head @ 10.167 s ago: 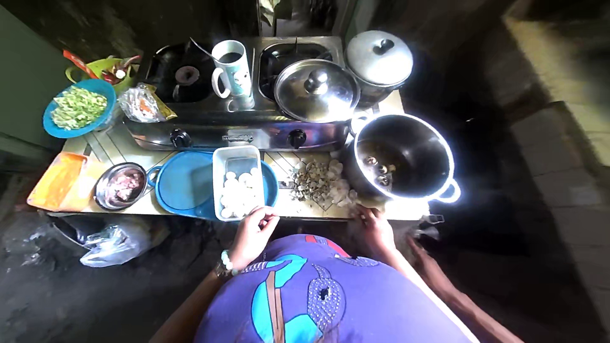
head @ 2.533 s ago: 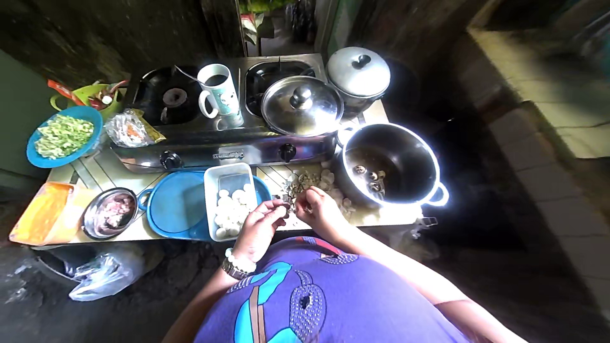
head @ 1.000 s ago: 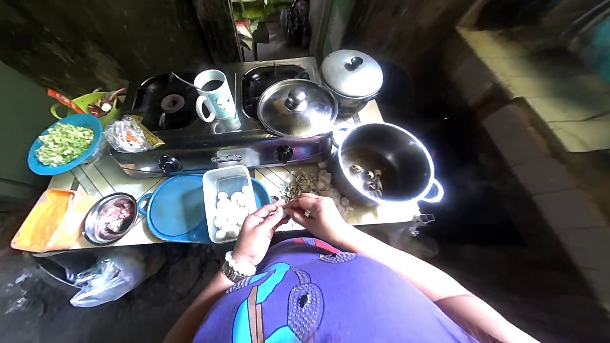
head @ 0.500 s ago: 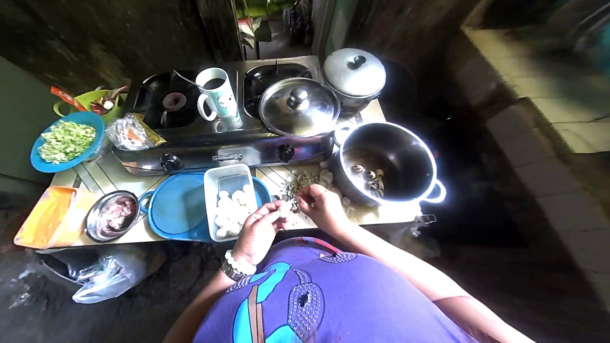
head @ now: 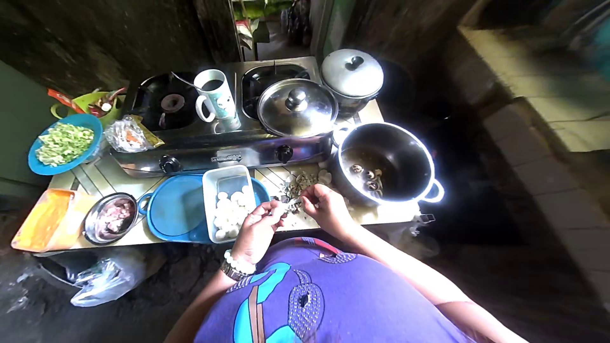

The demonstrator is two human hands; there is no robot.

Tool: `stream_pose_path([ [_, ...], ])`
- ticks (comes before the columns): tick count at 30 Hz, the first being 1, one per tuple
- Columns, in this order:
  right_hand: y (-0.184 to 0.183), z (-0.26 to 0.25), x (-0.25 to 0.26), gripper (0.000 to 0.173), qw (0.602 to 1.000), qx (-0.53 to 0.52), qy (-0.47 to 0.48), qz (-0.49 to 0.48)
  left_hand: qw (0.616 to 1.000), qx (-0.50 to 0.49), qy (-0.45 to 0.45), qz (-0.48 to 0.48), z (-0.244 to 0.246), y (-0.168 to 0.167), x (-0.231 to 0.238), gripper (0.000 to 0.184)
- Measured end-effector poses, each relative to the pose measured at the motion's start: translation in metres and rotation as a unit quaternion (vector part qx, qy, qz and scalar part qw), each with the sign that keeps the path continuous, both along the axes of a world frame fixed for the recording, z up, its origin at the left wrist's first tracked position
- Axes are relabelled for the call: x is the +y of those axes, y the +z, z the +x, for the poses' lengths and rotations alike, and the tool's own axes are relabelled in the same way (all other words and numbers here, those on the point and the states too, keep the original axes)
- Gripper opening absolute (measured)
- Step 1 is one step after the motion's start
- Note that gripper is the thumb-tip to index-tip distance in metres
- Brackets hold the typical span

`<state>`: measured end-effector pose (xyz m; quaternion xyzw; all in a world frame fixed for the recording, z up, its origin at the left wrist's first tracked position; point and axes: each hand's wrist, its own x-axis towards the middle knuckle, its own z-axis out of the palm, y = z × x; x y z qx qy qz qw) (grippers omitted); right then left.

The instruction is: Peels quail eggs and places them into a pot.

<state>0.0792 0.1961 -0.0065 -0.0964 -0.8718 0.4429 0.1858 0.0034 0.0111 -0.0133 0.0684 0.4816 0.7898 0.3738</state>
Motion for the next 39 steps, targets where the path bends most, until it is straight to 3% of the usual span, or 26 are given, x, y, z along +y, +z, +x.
stream_pose_path([
  [4, 0.001, 0.001, -0.001, 0.018, 1.000, -0.001, 0.003, -0.002, 0.999, -0.019, 0.006, 0.029, 0.000, -0.004, -0.002, 0.015],
  [14, -0.002, -0.003, 0.018, 0.019, 0.998, -0.028, -0.054, 0.022, 0.998, -0.003, 0.059, -0.029, -0.002, 0.002, -0.003, 0.023],
  [18, -0.002, -0.011, 0.023, 0.027, 0.987, -0.155, -0.002, 0.040, 0.993, 0.063, 0.075, -0.069, 0.001, -0.002, 0.001, 0.031],
  [24, -0.002, -0.013, -0.015, 0.025, 0.995, 0.044, 0.092, 0.002, 0.980, 0.142, 0.089, -0.111, 0.007, 0.000, 0.008, 0.031],
  [29, 0.001, -0.014, -0.018, 0.021, 0.994, 0.030, 0.104, -0.024, 0.961, 0.229, 0.078, -0.132, 0.009, -0.004, 0.005, 0.033],
  [33, 0.006, -0.010, -0.017, 0.021, 0.994, 0.007, 0.107, 0.001, 0.919, 0.348, 0.072, -0.170, 0.008, -0.012, 0.002, 0.031],
  [39, 0.007, -0.010, -0.020, 0.020, 0.994, -0.007, 0.105, 0.025, 0.905, 0.373, 0.059, -0.196, 0.009, -0.009, 0.000, 0.031],
])
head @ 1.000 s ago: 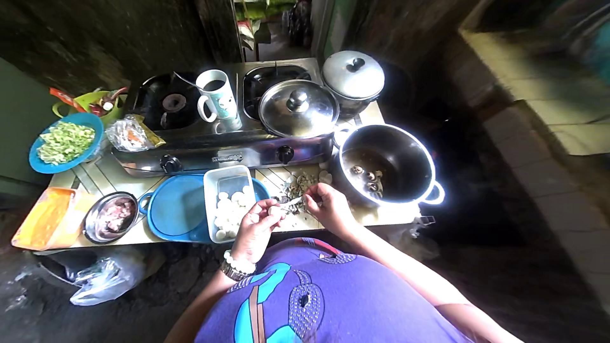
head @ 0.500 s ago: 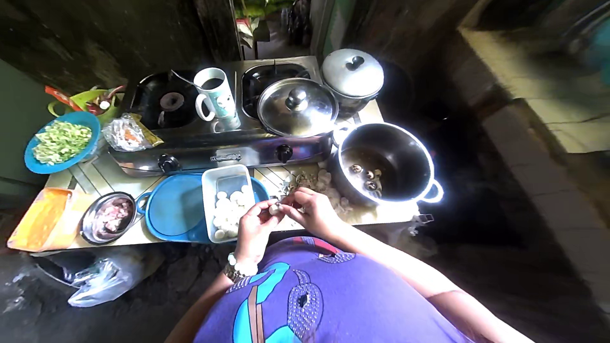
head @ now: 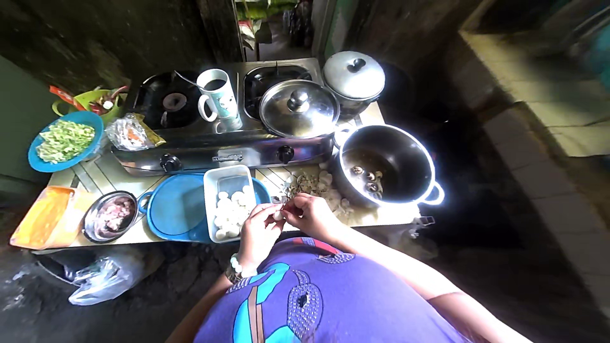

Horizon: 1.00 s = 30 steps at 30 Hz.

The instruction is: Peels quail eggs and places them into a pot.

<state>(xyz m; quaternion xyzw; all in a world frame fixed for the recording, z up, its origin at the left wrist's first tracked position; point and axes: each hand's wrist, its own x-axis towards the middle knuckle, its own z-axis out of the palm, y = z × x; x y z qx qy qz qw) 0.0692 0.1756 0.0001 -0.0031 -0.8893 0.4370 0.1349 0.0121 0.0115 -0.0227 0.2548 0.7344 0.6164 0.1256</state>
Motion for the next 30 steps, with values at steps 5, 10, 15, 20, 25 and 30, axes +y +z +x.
stream_pose_path([
  [5, 0.000, 0.002, -0.001, 0.020, 1.000, -0.028, 0.001, -0.002, 1.000, -0.001, -0.008, -0.005, 0.001, 0.002, -0.001, 0.031],
  [10, 0.004, 0.004, 0.001, 0.020, 0.998, -0.058, -0.003, -0.029, 0.998, -0.061, -0.016, -0.012, 0.001, 0.008, -0.003, 0.037],
  [15, 0.002, 0.005, 0.008, 0.025, 0.998, -0.045, -0.046, -0.028, 0.992, -0.097, -0.021, 0.073, 0.000, 0.003, -0.004, 0.034],
  [20, 0.003, 0.001, 0.016, 0.022, 0.993, -0.096, -0.058, 0.044, 0.994, -0.075, 0.000, 0.074, 0.000, 0.003, -0.006, 0.029],
  [25, -0.001, 0.003, 0.004, 0.022, 1.000, 0.020, -0.008, -0.019, 0.995, -0.069, 0.002, 0.069, 0.002, 0.005, -0.006, 0.038],
  [30, -0.005, 0.005, -0.005, 0.018, 0.999, 0.046, 0.001, -0.025, 0.997, -0.034, -0.002, 0.068, 0.004, 0.004, -0.006, 0.036],
])
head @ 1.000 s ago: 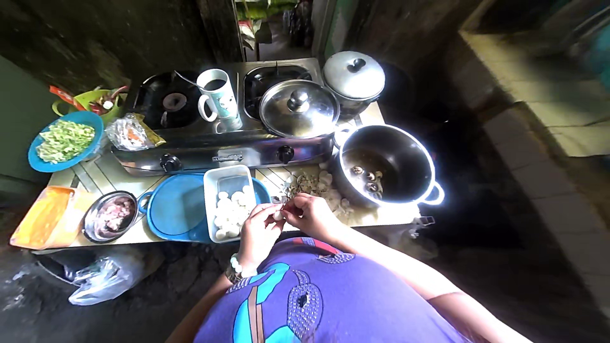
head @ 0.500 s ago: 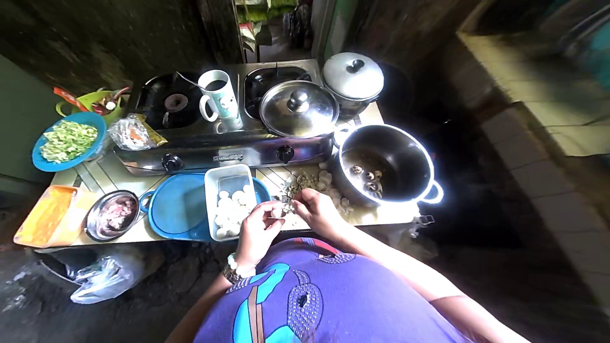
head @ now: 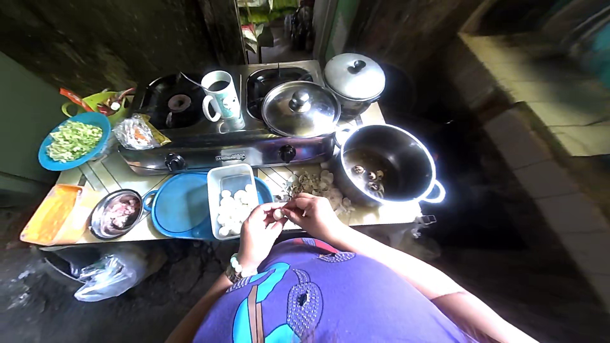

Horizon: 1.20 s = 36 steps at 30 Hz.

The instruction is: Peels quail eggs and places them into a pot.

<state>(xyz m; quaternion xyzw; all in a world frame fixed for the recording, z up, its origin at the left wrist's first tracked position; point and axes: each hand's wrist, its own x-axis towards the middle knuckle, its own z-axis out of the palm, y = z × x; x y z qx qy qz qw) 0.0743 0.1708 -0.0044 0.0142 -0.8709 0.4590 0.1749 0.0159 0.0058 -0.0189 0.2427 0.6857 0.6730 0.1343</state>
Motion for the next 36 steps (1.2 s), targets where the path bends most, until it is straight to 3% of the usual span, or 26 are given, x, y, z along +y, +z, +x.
stream_pose_path([
  [5, -0.005, 0.001, -0.008, 0.014, 0.998, 0.023, -0.043, 0.029, 1.000, 0.004, 0.002, -0.017, 0.003, 0.001, 0.001, 0.036],
  [12, -0.002, 0.003, -0.002, 0.019, 1.000, 0.009, -0.009, 0.024, 1.000, 0.009, 0.002, -0.020, 0.001, 0.001, 0.001, 0.035],
  [19, -0.008, 0.002, -0.006, 0.014, 0.998, 0.014, -0.048, 0.035, 0.999, -0.006, 0.000, -0.043, 0.003, 0.003, 0.004, 0.036],
  [26, -0.006, 0.001, -0.003, 0.015, 0.996, -0.032, -0.080, 0.023, 0.998, -0.046, -0.023, 0.024, -0.002, -0.002, 0.005, 0.034],
  [31, -0.008, -0.002, 0.019, 0.029, 0.985, -0.103, -0.137, 0.023, 0.994, -0.097, -0.014, 0.052, -0.007, -0.001, 0.006, 0.031],
  [34, -0.006, -0.005, 0.031, 0.025, 0.978, -0.174, -0.111, 0.026, 0.994, -0.094, -0.007, 0.051, -0.008, -0.003, 0.008, 0.030],
  [36, -0.007, -0.003, 0.026, 0.023, 0.989, -0.116, -0.095, 0.013, 0.994, -0.096, -0.002, 0.050, -0.007, -0.002, 0.010, 0.033],
])
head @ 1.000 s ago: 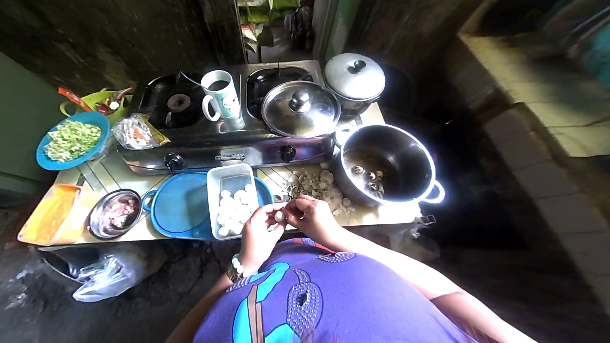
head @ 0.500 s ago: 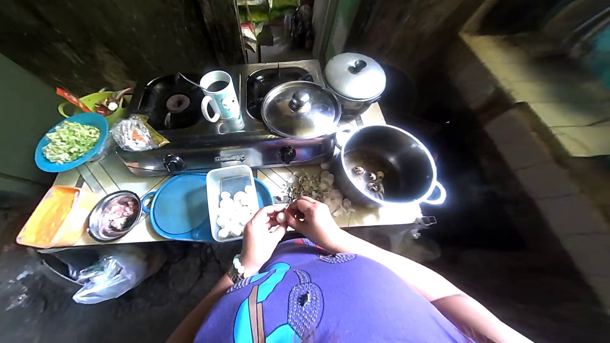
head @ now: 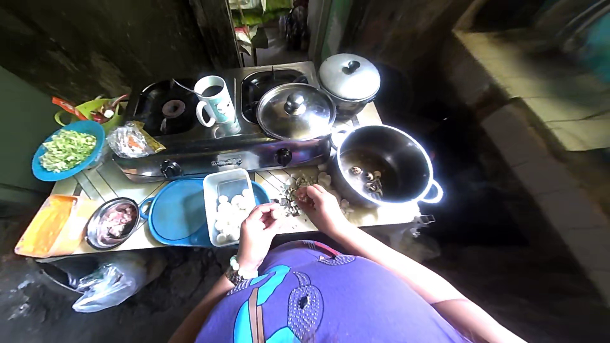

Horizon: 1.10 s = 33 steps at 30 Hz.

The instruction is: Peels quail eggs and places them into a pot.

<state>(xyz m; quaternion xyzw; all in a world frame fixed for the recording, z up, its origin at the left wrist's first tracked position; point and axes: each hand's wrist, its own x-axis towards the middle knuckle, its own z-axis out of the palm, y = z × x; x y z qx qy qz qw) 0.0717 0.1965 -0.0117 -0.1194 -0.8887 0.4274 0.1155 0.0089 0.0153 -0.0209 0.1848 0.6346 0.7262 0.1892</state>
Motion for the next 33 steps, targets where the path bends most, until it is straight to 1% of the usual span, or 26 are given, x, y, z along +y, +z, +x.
stream_pose_path([
  [2, 0.000, 0.002, -0.008, 0.023, 0.996, 0.075, 0.038, -0.028, 1.000, -0.001, -0.003, -0.011, 0.002, 0.002, 0.002, 0.040],
  [4, 0.000, 0.003, -0.013, 0.024, 0.989, 0.115, 0.073, -0.055, 1.000, -0.002, -0.006, -0.019, 0.003, 0.005, 0.004, 0.044],
  [9, 0.001, 0.005, -0.015, 0.019, 0.988, 0.131, 0.080, -0.030, 0.999, 0.028, -0.012, -0.036, 0.007, 0.005, 0.003, 0.045],
  [16, 0.000, 0.011, -0.026, 0.012, 0.989, 0.137, 0.038, 0.031, 0.999, 0.030, -0.021, -0.032, 0.009, 0.004, 0.002, 0.045],
  [21, 0.002, 0.010, -0.023, 0.015, 0.993, 0.113, 0.012, 0.016, 0.999, -0.001, -0.037, -0.020, 0.006, 0.006, 0.000, 0.046],
  [26, -0.003, 0.007, -0.014, 0.019, 0.998, 0.067, -0.008, 0.012, 0.997, -0.054, -0.055, 0.011, 0.004, 0.006, -0.001, 0.040],
  [33, 0.001, 0.008, -0.011, 0.020, 0.998, 0.045, -0.039, 0.000, 0.992, -0.062, -0.061, 0.095, 0.001, -0.004, -0.001, 0.027],
])
